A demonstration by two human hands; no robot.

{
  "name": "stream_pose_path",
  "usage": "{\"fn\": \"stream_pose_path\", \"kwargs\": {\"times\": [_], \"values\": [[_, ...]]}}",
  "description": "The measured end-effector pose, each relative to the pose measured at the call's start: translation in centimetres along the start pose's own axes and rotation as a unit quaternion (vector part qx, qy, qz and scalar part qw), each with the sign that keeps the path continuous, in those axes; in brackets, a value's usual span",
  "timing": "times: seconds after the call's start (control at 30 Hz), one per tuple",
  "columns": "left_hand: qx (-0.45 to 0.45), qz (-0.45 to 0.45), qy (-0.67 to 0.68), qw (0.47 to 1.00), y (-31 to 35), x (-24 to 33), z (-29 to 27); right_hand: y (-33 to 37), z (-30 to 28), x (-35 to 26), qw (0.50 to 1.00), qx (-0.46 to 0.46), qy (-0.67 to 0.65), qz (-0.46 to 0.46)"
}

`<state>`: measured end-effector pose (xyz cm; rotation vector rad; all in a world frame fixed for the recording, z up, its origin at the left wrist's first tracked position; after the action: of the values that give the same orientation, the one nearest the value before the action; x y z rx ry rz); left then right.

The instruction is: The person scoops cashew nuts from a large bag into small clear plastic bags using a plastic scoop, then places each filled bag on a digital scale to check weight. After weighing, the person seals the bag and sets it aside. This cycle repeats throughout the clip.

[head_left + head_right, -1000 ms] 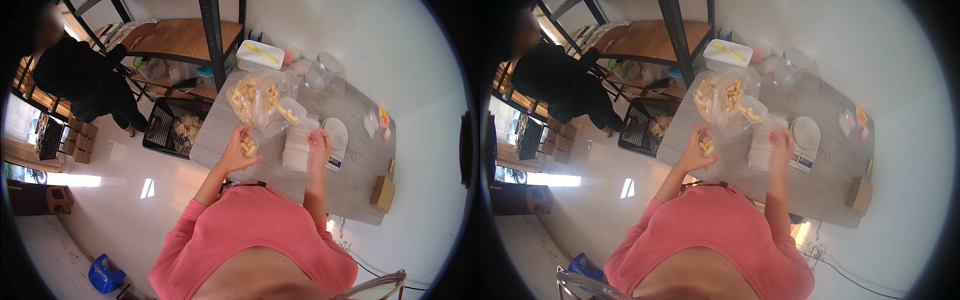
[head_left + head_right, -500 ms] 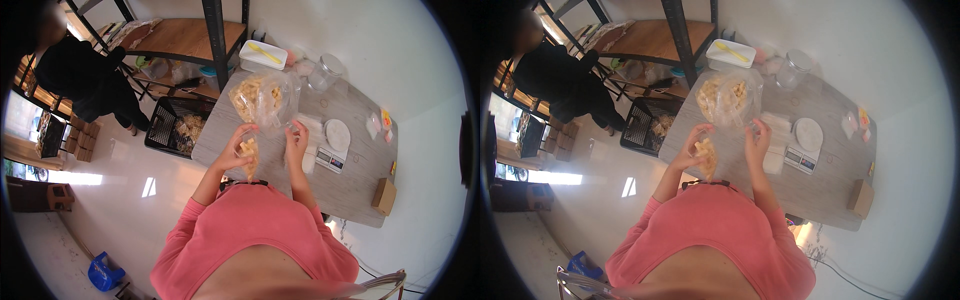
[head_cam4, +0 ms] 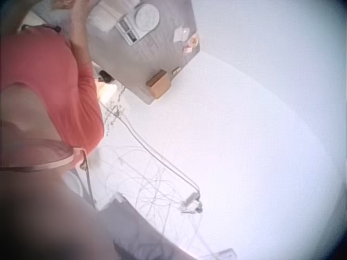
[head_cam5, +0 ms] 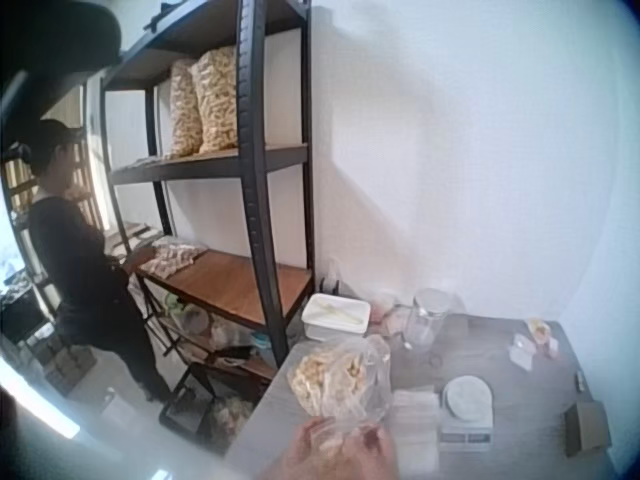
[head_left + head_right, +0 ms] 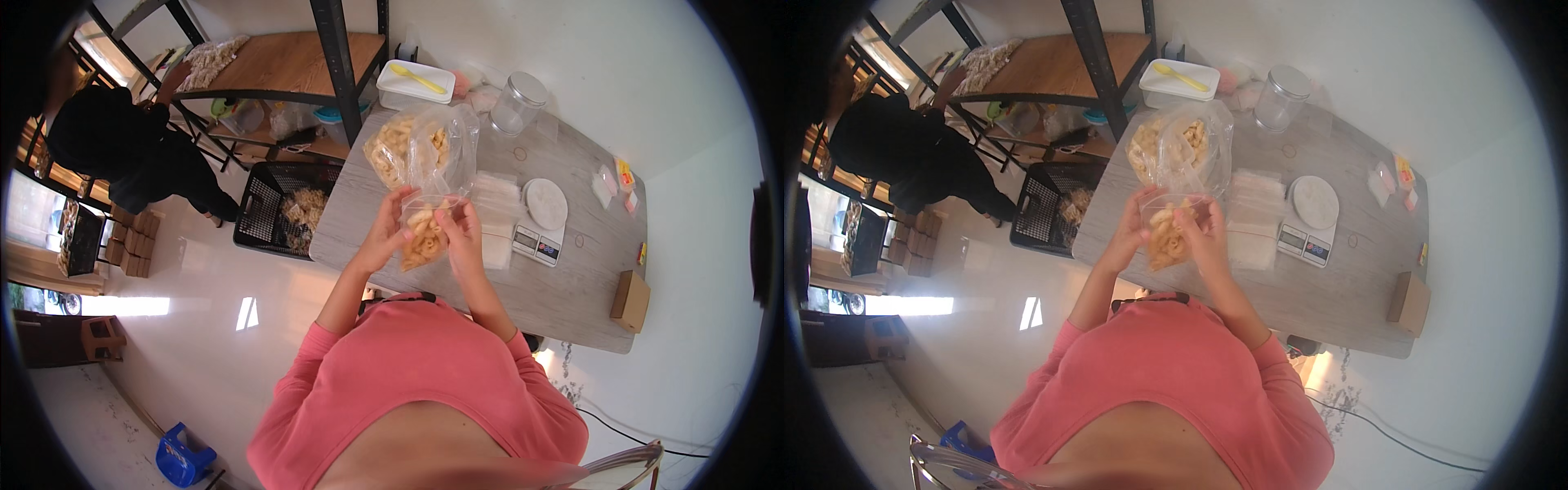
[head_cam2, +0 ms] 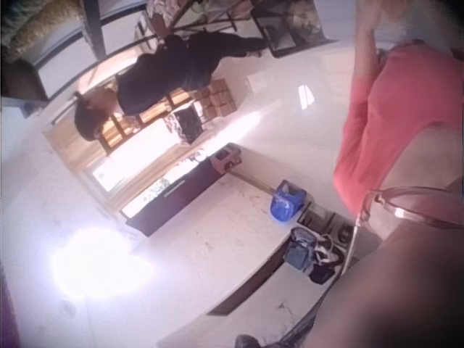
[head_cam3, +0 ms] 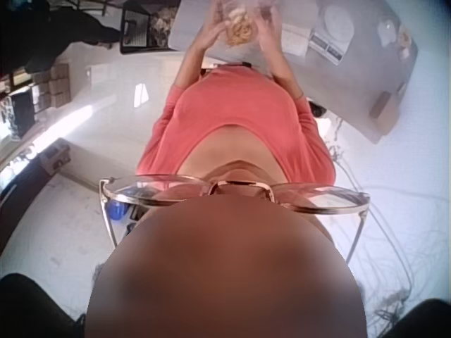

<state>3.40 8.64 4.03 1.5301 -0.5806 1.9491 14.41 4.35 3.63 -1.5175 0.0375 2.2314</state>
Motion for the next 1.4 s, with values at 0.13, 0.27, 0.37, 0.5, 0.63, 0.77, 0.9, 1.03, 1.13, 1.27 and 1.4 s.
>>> {"fn": "stream_pose_path", "kwargs": {"times": [0.13,0.27,0.37,0.5,0.63,0.77,0.9,1.03,1.13,1.27,1.4], "values": [[0.024,0.035,-0.088,0.995,1.9,0.4,1.8,0.1,1.0,-0.8,0.999,-0.012,-0.008,-0.036],[0.063,0.015,-0.048,0.997,1.2,0.6,1.9,0.5,2.2,-2.3,0.997,-0.040,0.009,-0.062],[0.075,0.000,-0.143,0.987,1.6,1.3,1.6,0.5,1.8,-2.4,0.998,-0.034,0.026,-0.051],[0.100,0.048,-0.174,0.979,2.2,2.2,2.2,0.7,0.1,-1.4,0.999,-0.002,0.051,-0.005],[0.068,-0.033,-0.008,0.997,1.2,-0.6,2.6,0.8,-0.7,-1.3,0.999,0.041,-0.017,-0.008],[0.016,-0.021,-0.055,0.998,0.8,-1.4,3.2,0.6,-0.9,-2.3,0.999,0.029,0.001,-0.019],[0.028,0.024,-0.045,0.998,1.1,-1.1,3.3,0.7,-1.2,-2.0,0.999,0.038,-0.009,-0.001],[0.025,0.063,-0.032,0.997,1.0,-0.2,3.6,0.5,-1.5,-2.0,0.999,0.033,0.017,-0.013],[0.040,0.017,0.014,0.999,0.5,-0.7,3.1,0.1,-1.4,-1.8,0.999,0.014,0.037,-0.014],[0.068,0.010,-0.063,0.996,0.0,-1.0,2.3,-0.1,-0.7,-2.8,0.991,-0.017,0.108,-0.075],[0.056,0.028,-0.161,0.985,-0.6,-1.8,2.1,0.4,-1.8,-2.2,0.993,0.008,0.118,-0.028]]}}
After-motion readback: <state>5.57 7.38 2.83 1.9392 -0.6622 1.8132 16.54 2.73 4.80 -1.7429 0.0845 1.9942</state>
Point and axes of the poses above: each hand's wrist, its own y-axis away from the middle knuckle, its own z-axis out of the palm, x = y × z, the point moved 9 cm from there along -y, towards the middle knuckle, and after that the axes turned 12 degrees about -z, right-handed, at the moved point
